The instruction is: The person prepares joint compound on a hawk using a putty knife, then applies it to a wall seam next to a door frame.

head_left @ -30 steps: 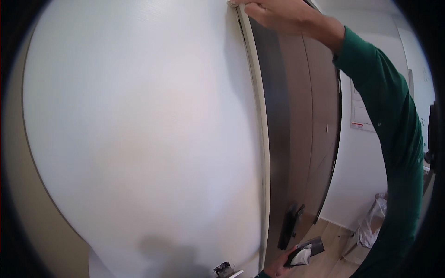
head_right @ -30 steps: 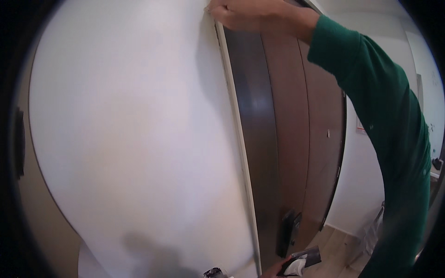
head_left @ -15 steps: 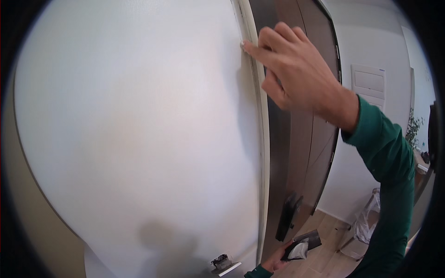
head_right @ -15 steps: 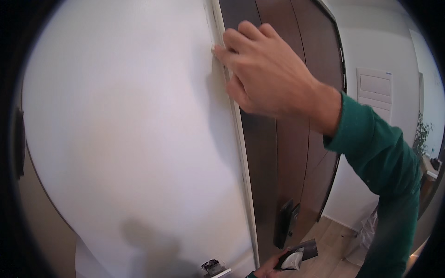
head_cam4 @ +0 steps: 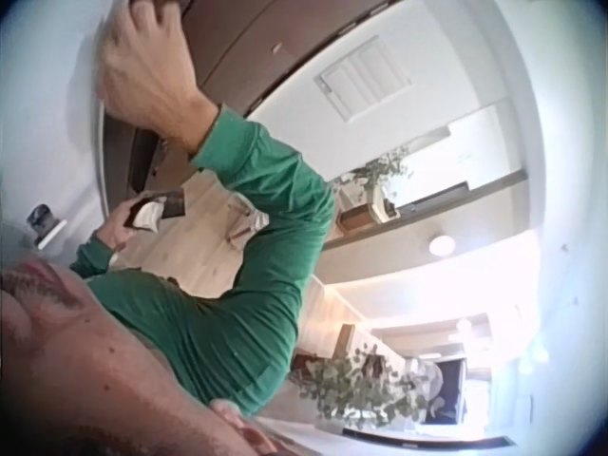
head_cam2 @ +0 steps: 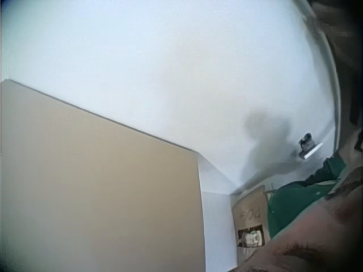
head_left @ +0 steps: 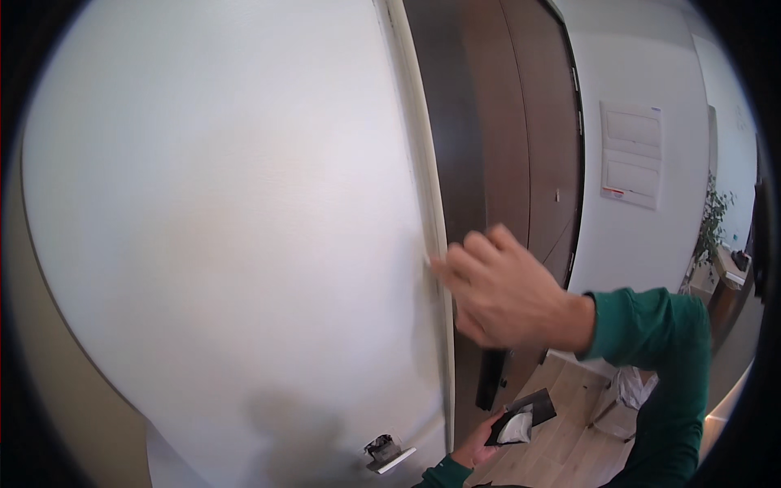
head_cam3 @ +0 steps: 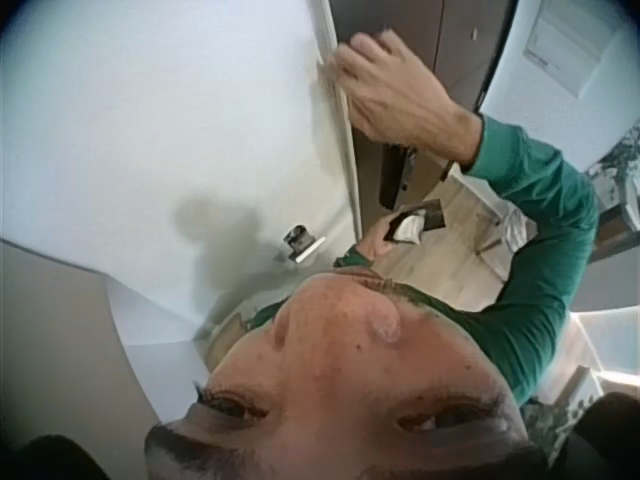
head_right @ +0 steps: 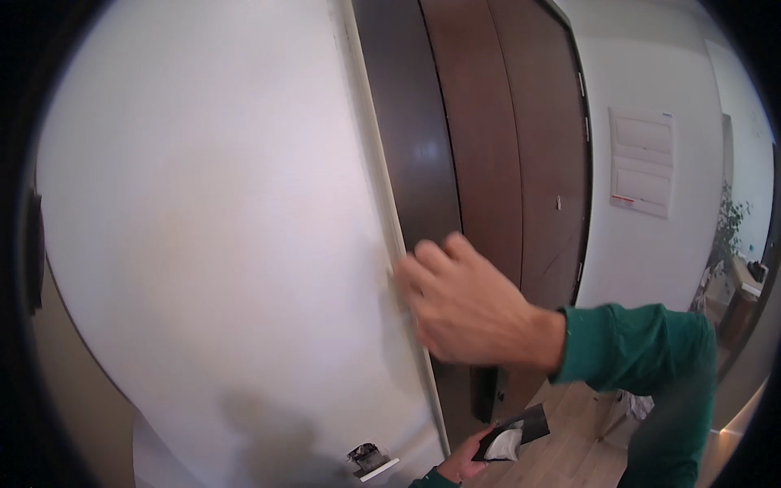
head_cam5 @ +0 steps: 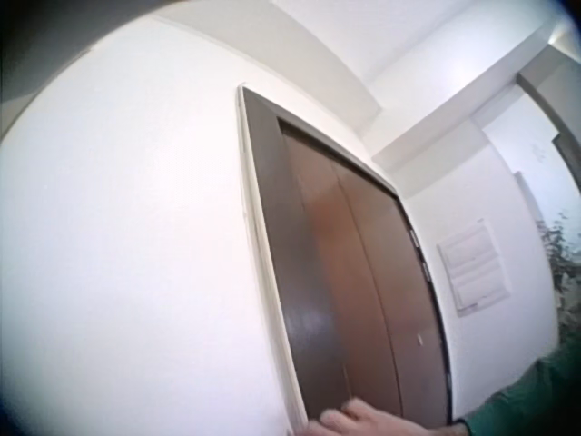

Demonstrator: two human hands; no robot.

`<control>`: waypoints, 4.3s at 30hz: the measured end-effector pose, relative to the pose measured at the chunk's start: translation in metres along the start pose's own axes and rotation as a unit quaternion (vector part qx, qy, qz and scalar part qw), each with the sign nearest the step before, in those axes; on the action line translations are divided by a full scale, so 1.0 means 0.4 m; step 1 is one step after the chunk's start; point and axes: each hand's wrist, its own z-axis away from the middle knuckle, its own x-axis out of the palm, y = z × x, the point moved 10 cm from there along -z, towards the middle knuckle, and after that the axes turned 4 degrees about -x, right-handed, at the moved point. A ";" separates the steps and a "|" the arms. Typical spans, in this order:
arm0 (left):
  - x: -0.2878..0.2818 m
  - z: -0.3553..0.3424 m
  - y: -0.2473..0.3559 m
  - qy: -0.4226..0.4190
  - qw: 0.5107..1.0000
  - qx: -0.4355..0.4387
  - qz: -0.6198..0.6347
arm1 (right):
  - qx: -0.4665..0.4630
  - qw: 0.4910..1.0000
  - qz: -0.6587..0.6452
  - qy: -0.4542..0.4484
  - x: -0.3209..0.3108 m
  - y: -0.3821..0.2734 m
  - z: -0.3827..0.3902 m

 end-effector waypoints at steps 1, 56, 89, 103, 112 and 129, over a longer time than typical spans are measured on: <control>-0.006 0.001 0.007 -0.007 1.000 0.013 -0.008 | -0.010 0.999 -0.051 0.005 -0.014 -0.020 0.029; 0.163 0.101 0.033 -0.098 0.995 0.024 -0.016 | 0.207 0.974 0.079 -0.042 -0.335 0.478 -0.432; 0.324 0.127 0.135 0.009 0.992 0.122 -0.004 | 0.234 0.822 -0.514 0.067 0.126 0.086 0.627; 0.538 0.022 0.017 -0.078 0.992 0.046 -0.085 | 0.285 0.792 -0.536 0.060 0.177 0.054 0.838; 0.528 -0.045 -0.017 -0.082 0.988 0.038 -0.122 | 0.299 0.774 -0.557 0.037 0.211 0.023 0.930; 0.367 -0.283 -0.131 0.024 0.986 -0.059 -0.152 | 0.411 0.822 -0.379 0.107 0.177 -0.040 1.150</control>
